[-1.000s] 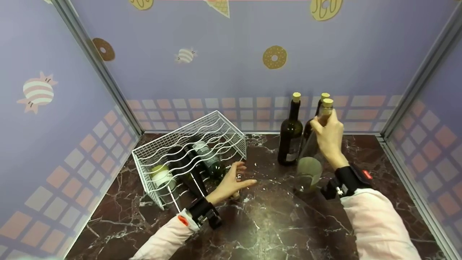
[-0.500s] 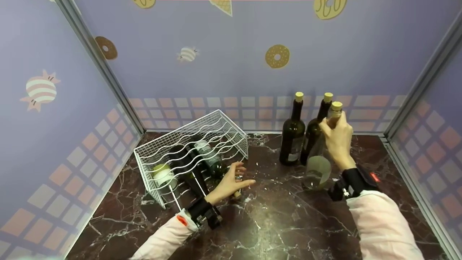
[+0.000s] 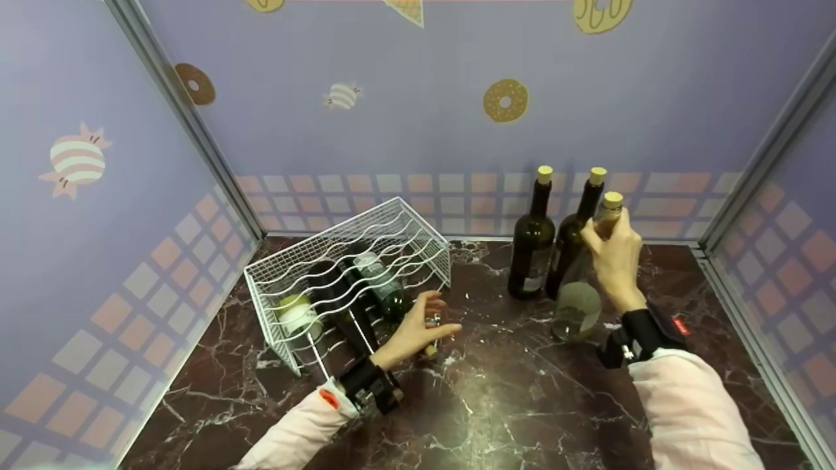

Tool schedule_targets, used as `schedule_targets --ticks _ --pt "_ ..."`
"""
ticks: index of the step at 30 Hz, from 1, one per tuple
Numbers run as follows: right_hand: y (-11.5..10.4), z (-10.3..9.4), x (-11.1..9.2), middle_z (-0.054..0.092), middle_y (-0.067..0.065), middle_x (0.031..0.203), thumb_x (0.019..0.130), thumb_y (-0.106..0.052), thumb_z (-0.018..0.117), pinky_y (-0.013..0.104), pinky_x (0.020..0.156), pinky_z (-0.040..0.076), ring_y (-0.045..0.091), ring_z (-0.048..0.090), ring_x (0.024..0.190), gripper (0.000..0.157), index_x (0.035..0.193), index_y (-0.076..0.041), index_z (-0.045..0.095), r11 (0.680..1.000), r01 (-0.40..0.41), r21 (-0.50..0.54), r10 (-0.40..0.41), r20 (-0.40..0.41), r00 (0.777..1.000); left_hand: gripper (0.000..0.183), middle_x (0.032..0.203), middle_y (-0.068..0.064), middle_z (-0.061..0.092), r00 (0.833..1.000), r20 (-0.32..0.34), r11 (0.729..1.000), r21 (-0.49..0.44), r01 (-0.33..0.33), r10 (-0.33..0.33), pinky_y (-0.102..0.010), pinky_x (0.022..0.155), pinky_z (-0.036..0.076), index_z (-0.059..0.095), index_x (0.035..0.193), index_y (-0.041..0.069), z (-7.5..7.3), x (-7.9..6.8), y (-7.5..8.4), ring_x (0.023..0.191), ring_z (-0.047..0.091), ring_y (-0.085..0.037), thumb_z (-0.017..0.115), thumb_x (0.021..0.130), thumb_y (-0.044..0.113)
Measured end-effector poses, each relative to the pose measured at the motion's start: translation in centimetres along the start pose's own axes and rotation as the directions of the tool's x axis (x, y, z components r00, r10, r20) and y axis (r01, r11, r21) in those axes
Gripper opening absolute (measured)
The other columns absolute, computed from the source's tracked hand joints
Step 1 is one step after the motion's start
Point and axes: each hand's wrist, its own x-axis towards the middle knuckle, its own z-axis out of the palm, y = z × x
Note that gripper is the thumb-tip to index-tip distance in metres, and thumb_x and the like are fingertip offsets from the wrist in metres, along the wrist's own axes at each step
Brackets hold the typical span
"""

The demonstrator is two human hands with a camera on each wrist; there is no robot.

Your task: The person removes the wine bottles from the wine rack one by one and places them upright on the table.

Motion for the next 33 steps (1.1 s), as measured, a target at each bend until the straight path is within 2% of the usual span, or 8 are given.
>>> schedule_targets --ticks 2,9,11,16,20,23,27,33 --pt "0.1 0.0 -0.1 0.049 0.004 0.057 0.062 -0.019 0.055 0.017 0.042 0.027 0.0 0.039 0.044 0.022 0.075 -0.005 0.044 1.0 0.001 -0.003 -0.001 0.003 1.0 0.071 0.091 -0.001 0.038 1.0 0.007 1.0 -0.016 0.008 -0.008 -0.022 0.067 0.031 0.024 0.105 0.014 0.0 0.1 -0.2 0.081 0.037 -0.008 0.055 0.05 0.047" --pt "0.4 0.0 -0.6 0.048 0.003 0.055 0.06 -0.019 0.056 0.017 0.042 0.026 0.003 0.037 0.044 0.021 0.073 -0.006 0.045 1.0 0.007 0.003 -0.007 -0.011 1.0 0.076 0.093 -0.001 0.035 1.0 0.017 1.0 -0.007 -0.009 0.009 -0.031 0.067 0.031 0.019 0.109 0.015 4.1 2.7 -8.0 0.083 0.038 -0.015 0.057 0.049 0.045" --pt "0.4 -0.1 -0.6 0.048 0.003 0.054 0.06 -0.018 0.056 0.018 0.042 0.026 0.004 0.037 0.043 0.021 0.073 -0.006 0.045 1.0 0.011 0.004 -0.011 -0.01 1.0 0.078 0.093 0.0 0.035 1.0 0.017 1.0 -0.024 0.012 -0.011 -0.032 0.066 0.032 0.019 0.109 0.018 4.3 2.8 -8.5 0.082 0.039 -0.018 0.058 0.047 0.045" --pt "0.4 -0.1 -0.4 0.049 0.002 0.055 0.061 -0.018 0.056 0.015 0.041 0.027 0.002 0.039 0.042 0.021 0.074 -0.006 0.045 1.0 -0.009 0.008 0.009 0.029 1.0 0.08 0.091 0.005 0.033 0.998 -0.047 0.999 -0.004 -0.042 0.042 -0.033 0.062 0.034 0.017 0.11 0.02 6.6 4.1 -13.1 0.078 0.041 -0.019 0.057 0.046 0.048" --pt "0.4 -0.3 -0.4 0.049 0.001 0.056 0.062 -0.02 0.055 0.014 0.039 0.028 0.002 0.04 0.042 0.02 0.075 -0.008 0.044 0.999 -0.041 0.001 0.041 0.077 0.996 0.079 0.091 0.005 0.033 0.999 -0.038 0.999 0.013 -0.03 0.031 -0.03 0.06 0.035 0.018 0.109 0.019 6.3 3.8 -12.4 0.078 0.041 -0.022 0.057 0.046 0.048" --pt "0.4 -0.5 -0.5 0.048 0.001 0.055 0.062 -0.021 0.055 0.015 0.039 0.027 0.004 0.039 0.041 0.021 0.073 -0.009 0.043 0.999 -0.044 -0.005 0.044 0.096 0.994 0.078 0.093 -0.001 0.034 1.0 -0.006 1.0 0.017 0.0 0.0 -0.03 0.062 0.034 0.019 0.109 0.014 4.3 2.6 -8.5 0.081 0.04 -0.021 0.058 0.049 0.044" --pt "0.3 -0.7 -0.5 0.046 0.001 0.055 0.062 -0.021 0.056 0.016 0.04 0.026 0.006 0.038 0.042 0.022 0.073 -0.008 0.042 0.999 -0.043 -0.004 0.043 0.109 0.993 0.076 0.093 -0.003 0.035 1.0 0.0 1.0 0.022 -0.015 0.015 -0.034 0.063 0.032 0.018 0.109 0.011 2.9 2.0 -6.0 0.081 0.039 -0.015 0.057 0.052 0.043" --pt "-0.1 -1.0 -0.7 0.047 0.001 0.059 0.061 -0.023 0.057 0.018 0.043 0.026 0.006 0.038 0.046 0.027 0.078 -0.009 0.042 0.999 -0.039 -0.014 0.04 0.137 0.99 0.078 0.093 -0.001 0.035 1.0 0.004 1.0 0.013 0.02 -0.02 -0.031 0.065 0.032 0.019 0.109 0.016 4.0 2.9 -8.5 0.082 0.039 -0.018 0.057 0.048 0.046"
